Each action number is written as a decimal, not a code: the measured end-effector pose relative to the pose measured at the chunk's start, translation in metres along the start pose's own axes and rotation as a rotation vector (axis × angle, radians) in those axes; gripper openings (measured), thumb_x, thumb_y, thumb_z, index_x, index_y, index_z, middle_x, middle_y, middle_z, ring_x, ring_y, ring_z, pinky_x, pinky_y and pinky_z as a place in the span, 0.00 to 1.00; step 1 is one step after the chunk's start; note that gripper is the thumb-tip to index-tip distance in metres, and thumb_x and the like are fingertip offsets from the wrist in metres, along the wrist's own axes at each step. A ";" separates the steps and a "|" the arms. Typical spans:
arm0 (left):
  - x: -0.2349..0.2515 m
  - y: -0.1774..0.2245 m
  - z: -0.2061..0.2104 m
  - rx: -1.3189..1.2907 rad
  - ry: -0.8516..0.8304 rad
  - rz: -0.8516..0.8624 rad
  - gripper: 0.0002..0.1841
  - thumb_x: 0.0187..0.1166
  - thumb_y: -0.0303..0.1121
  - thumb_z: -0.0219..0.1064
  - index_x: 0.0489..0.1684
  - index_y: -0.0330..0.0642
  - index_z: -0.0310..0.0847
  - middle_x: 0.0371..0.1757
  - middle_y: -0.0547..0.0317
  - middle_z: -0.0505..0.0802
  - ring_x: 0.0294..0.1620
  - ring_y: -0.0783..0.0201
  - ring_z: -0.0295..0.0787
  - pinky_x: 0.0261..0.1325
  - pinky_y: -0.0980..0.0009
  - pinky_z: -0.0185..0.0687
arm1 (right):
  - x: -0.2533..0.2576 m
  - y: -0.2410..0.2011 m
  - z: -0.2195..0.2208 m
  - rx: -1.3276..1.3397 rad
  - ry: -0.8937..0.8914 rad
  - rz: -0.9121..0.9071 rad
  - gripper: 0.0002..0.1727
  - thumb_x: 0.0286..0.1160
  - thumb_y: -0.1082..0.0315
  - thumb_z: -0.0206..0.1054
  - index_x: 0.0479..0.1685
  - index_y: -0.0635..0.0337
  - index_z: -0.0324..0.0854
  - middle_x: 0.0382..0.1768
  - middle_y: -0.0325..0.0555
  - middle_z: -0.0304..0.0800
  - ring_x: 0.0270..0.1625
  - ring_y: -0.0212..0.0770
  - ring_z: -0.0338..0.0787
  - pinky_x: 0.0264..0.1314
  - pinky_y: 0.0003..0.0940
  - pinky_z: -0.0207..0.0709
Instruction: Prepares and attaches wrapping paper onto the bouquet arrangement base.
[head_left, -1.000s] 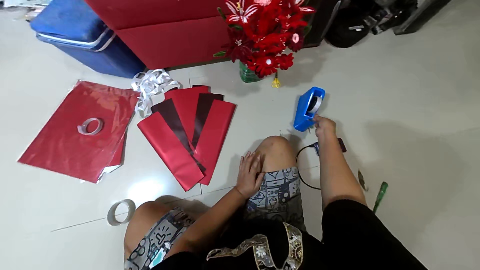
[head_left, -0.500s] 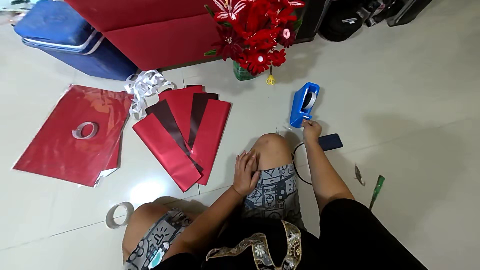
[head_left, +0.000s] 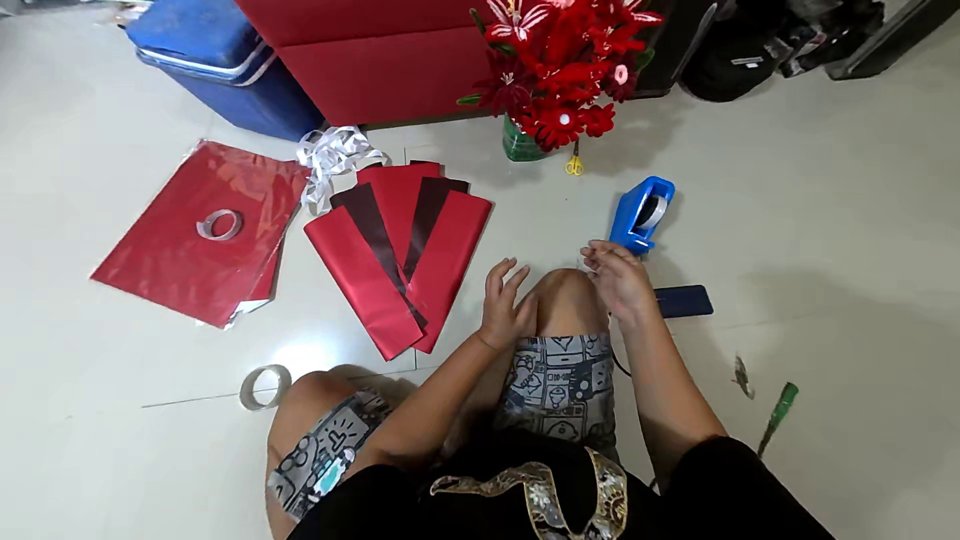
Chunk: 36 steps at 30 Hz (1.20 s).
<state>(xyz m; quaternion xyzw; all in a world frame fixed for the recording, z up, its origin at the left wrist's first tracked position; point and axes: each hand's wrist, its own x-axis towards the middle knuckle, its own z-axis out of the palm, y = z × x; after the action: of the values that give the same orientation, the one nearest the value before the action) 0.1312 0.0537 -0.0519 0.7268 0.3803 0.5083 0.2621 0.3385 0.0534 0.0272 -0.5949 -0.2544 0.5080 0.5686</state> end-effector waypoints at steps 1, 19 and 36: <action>0.010 -0.001 -0.005 0.033 0.041 0.071 0.17 0.74 0.29 0.71 0.60 0.33 0.87 0.68 0.25 0.83 0.75 0.34 0.79 0.78 0.45 0.75 | -0.009 -0.005 0.012 0.019 -0.096 -0.017 0.14 0.89 0.73 0.50 0.54 0.63 0.82 0.40 0.41 0.93 0.42 0.32 0.90 0.48 0.29 0.83; 0.022 -0.001 -0.077 -0.066 0.105 0.088 0.04 0.74 0.31 0.75 0.32 0.43 0.93 0.70 0.36 0.83 0.81 0.48 0.73 0.82 0.53 0.70 | -0.051 0.014 0.093 -0.113 -0.443 -0.097 0.11 0.83 0.77 0.57 0.46 0.63 0.87 0.42 0.41 0.93 0.48 0.31 0.89 0.56 0.28 0.81; 0.051 0.036 -0.100 -0.893 -0.154 -0.952 0.09 0.76 0.16 0.59 0.43 0.41 0.73 0.30 0.63 0.86 0.34 0.68 0.86 0.50 0.66 0.87 | -0.033 0.038 0.088 -0.472 -0.496 -0.702 0.12 0.71 0.68 0.72 0.49 0.61 0.93 0.62 0.51 0.83 0.68 0.41 0.80 0.72 0.38 0.77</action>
<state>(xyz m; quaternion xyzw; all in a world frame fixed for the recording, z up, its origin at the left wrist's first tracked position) 0.0579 0.0743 0.0376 0.3346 0.3930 0.3924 0.7613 0.2381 0.0526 0.0164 -0.4471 -0.6754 0.3405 0.4774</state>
